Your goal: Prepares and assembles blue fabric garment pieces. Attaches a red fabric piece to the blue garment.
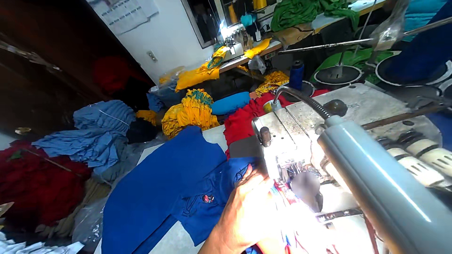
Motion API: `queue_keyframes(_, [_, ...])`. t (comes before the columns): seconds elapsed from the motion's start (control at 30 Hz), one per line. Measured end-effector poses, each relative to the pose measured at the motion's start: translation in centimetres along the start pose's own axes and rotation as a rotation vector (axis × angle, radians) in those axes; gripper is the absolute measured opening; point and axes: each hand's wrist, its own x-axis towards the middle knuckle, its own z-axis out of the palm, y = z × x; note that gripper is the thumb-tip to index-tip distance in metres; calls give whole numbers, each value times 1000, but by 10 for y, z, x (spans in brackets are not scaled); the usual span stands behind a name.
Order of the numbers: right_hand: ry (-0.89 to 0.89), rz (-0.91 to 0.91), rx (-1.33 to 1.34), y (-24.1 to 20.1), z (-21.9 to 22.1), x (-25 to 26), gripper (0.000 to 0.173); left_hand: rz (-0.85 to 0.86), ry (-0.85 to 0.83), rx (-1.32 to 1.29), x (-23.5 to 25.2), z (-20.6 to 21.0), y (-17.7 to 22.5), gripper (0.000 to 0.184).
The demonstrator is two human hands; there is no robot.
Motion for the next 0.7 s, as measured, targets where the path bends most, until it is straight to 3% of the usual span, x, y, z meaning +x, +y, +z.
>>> queue_keyframes(0.07, [-7, -27, 10, -3, 1, 4, 15, 108, 118, 68, -6, 5, -8, 25])
queue_keyframes(0.13, [-42, -71, 52, 2, -1, 6, 14, 215, 182, 149, -19, 6, -1, 40])
queue_keyframes(0.2, [-112, -81, 122, 6, -8, 5, 20, 240, 77, 216, -33, 4, 15, 50])
queue_keyframes(0.27, [-100, -82, 84, 5, -17, -1, 26, 229, -81, 294, -43, -5, 27, 38])
queue_keyframes(0.33, [-28, -117, -38, 5, -29, -6, 28, 208, -180, 190, -39, -22, 31, 25])
queue_keyframes(0.4, [-19, -182, -117, 6, -39, -9, 22, 98, -259, -21, -27, -43, 34, 25])
queue_keyframes(0.47, [-134, -237, -133, -5, -40, -7, 16, -174, -312, -190, -7, -60, 40, 19])
queue_keyframes(0.53, [-307, -254, -176, -16, -32, -4, 21, -479, -360, -380, 13, -69, 37, 20])
queue_keyframes(0.6, [-415, -281, -348, -19, -17, -2, 36, -688, -331, -467, 27, -71, 42, 28])
queue_keyframes(0.63, [-441, -314, -469, -18, -9, -2, 43, -716, -304, -485, 32, -72, 47, 26])
queue_keyframes(0.7, [-548, -283, -710, -21, 4, -3, 45, -389, -137, -461, 23, -75, 17, 7])
